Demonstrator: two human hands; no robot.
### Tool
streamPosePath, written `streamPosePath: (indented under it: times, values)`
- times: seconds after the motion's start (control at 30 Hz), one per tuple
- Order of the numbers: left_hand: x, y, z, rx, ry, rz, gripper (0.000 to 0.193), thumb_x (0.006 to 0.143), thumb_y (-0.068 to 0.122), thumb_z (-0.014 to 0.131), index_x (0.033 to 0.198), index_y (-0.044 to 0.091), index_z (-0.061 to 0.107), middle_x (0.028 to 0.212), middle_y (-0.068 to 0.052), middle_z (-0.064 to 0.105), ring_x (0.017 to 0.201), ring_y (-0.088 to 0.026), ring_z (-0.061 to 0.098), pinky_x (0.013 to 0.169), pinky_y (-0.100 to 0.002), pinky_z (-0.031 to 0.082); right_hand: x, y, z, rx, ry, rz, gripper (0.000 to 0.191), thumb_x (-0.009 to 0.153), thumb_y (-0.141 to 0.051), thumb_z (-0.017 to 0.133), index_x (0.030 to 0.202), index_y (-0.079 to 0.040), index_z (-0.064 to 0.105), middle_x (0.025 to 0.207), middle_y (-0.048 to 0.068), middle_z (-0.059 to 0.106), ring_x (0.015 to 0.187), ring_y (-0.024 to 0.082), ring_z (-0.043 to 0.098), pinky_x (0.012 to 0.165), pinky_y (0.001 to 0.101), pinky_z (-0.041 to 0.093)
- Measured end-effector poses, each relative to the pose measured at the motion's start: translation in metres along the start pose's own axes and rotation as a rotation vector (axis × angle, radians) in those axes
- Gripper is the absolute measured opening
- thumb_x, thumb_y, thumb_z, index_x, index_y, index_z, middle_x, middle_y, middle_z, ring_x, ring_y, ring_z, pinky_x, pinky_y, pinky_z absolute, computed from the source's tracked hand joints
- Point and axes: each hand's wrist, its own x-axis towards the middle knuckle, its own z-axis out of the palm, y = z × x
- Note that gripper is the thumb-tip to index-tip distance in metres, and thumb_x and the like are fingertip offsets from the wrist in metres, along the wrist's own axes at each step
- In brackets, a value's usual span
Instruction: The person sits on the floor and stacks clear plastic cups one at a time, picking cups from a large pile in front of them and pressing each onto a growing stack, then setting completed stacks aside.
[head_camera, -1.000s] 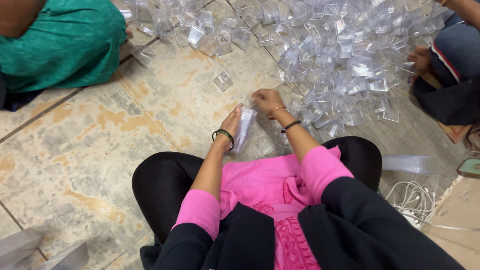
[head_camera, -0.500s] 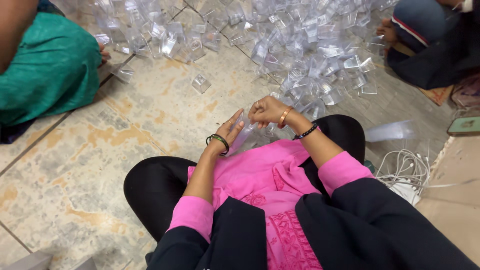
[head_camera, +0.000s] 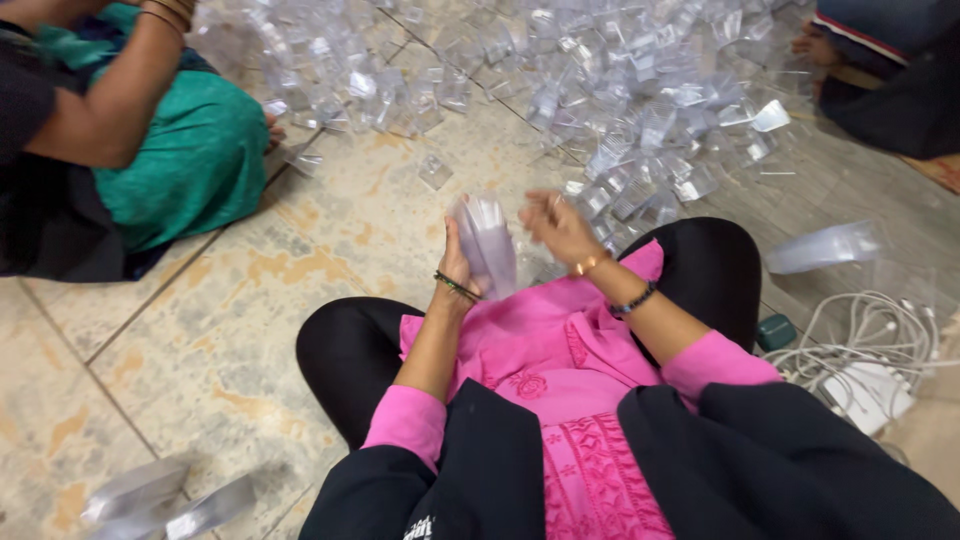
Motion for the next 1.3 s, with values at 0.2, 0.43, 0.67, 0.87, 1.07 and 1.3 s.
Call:
streamPosePath:
  times: [0.2,0.43,0.67,0.87,1.07,1.3]
  values:
    - [-0.009,0.016,0.035,0.016,0.017,0.302,0.050,0.113,0.035,0.039,0.157,0.012,0.037,0.137,-0.013,0.059,0.118,-0.024,0.062,0.101,-0.040,0.053,-0.063,-0.013,0.039,0.301,-0.290,0.215,0.061,0.089,-0.026,0.076,0.136,0.002,0.048,0.110,0.008,0.069,0.091,0.012,0.071,0.075,0.0288,0.061]
    - [-0.025,0.014,0.025,0.197,0.097,0.439,0.038,0.114,0.025,0.040,0.148,0.009,0.048,0.117,-0.006,0.057,0.102,-0.016,0.058,0.089,-0.031,0.053,-0.093,-0.084,0.030,-0.067,-0.005,-0.017,0.072,0.078,-0.026,0.084,0.134,0.004,0.051,0.096,0.005,0.072,0.082,0.009,0.070,0.065,0.0245,0.056]
    - [-0.033,0.010,0.022,0.206,0.208,0.352,0.036,0.112,0.035,0.044,0.133,0.009,0.056,0.115,-0.007,0.062,0.093,-0.018,0.060,0.082,-0.033,0.050,-0.121,-0.121,0.021,-0.706,0.235,-0.579,0.069,0.076,-0.027,0.087,0.132,0.001,0.059,0.099,0.017,0.065,0.082,0.031,0.068,0.070,0.0391,0.056]
    - [-0.050,0.018,0.042,0.159,0.162,0.318,0.028,0.110,0.037,0.047,0.126,0.015,0.049,0.117,-0.009,0.061,0.102,-0.025,0.065,0.086,-0.042,0.056,-0.131,-0.114,0.016,-0.783,0.297,-0.646,0.071,0.075,-0.020,0.087,0.137,0.001,0.058,0.101,0.015,0.056,0.079,0.031,0.064,0.070,0.0406,0.056]
    - [-0.068,0.013,0.087,0.109,0.200,0.135,0.053,0.100,0.056,0.033,0.148,0.033,0.032,0.137,-0.005,0.055,0.113,-0.025,0.063,0.090,-0.045,0.057,-0.131,-0.101,0.016,-0.864,0.314,-0.733,0.079,0.070,-0.013,0.087,0.141,-0.001,0.056,0.103,0.013,0.053,0.089,0.031,0.060,0.078,0.0417,0.053]
    - [-0.059,-0.011,0.065,-0.167,0.099,0.086,0.071,0.103,0.066,0.027,0.153,0.017,0.039,0.134,-0.014,0.061,0.110,-0.029,0.065,0.092,-0.046,0.058,-0.133,-0.085,0.041,-0.843,0.249,-0.896,0.072,0.075,-0.006,0.085,0.142,-0.008,0.059,0.110,0.009,0.052,0.090,0.026,0.056,0.077,0.0392,0.050]
